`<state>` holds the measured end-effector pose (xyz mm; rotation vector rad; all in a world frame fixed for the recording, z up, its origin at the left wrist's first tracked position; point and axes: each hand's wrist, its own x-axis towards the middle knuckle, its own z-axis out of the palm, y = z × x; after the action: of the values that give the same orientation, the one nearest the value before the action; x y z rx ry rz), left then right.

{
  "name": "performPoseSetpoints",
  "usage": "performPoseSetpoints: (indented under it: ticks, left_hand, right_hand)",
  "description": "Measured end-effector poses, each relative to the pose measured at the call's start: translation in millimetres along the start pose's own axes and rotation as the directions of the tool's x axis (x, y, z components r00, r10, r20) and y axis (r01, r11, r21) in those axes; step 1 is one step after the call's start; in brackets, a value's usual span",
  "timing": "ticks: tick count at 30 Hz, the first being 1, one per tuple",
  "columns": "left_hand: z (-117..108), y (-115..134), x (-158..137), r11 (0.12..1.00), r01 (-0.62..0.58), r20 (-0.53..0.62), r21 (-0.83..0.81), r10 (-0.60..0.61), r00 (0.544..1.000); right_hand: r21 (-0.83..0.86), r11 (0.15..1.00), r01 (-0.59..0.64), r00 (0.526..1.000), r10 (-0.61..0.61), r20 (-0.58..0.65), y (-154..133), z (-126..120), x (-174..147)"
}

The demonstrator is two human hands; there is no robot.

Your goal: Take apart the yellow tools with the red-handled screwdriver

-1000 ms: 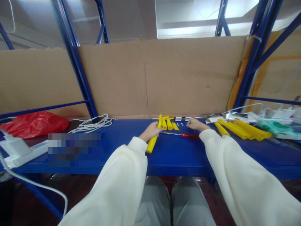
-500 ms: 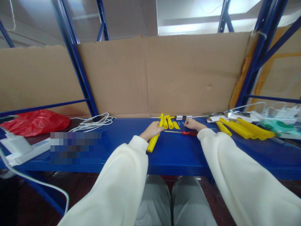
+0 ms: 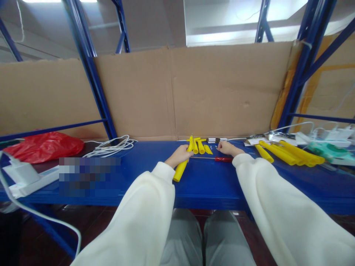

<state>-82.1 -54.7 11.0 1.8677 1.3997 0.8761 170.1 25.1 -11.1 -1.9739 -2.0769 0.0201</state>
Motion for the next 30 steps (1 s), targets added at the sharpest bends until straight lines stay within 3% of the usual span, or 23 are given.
performPoseSetpoints:
  ticks: [6,10,15,22,26,30]
  left_hand:
    - [-5,-17,16,0.999,-0.005,-0.153,0.04,0.011,0.988]
    - [-12,-32,24,0.992,0.108,-0.252,0.06,-0.09,0.963]
    - [-15,-40,27,0.981,0.192,-0.316,-0.011,-0.185,0.93]
    - [-16,-33,22,0.967,0.25,-0.341,-0.057,-0.254,0.905]
    - [-17,-33,21,0.971,0.235,-0.326,-0.037,-0.234,0.916]
    - [-17,-31,19,0.974,0.225,-0.314,-0.008,-0.216,0.924]
  right_hand:
    - [0.018,0.999,0.041,0.999,-0.042,0.023,0,-5,-2]
    - [0.022,0.999,0.038,0.999,-0.039,0.028,0,-8,-3]
    - [0.052,0.993,0.105,0.994,-0.105,-0.005,1,-13,-9]
    - [0.223,0.94,0.259,0.965,-0.239,-0.112,4,-21,-21]
    - [0.311,0.901,0.302,0.948,-0.319,0.005,8,-26,-36]
    - [0.38,0.889,0.255,0.92,-0.344,0.187,12,-29,-52]
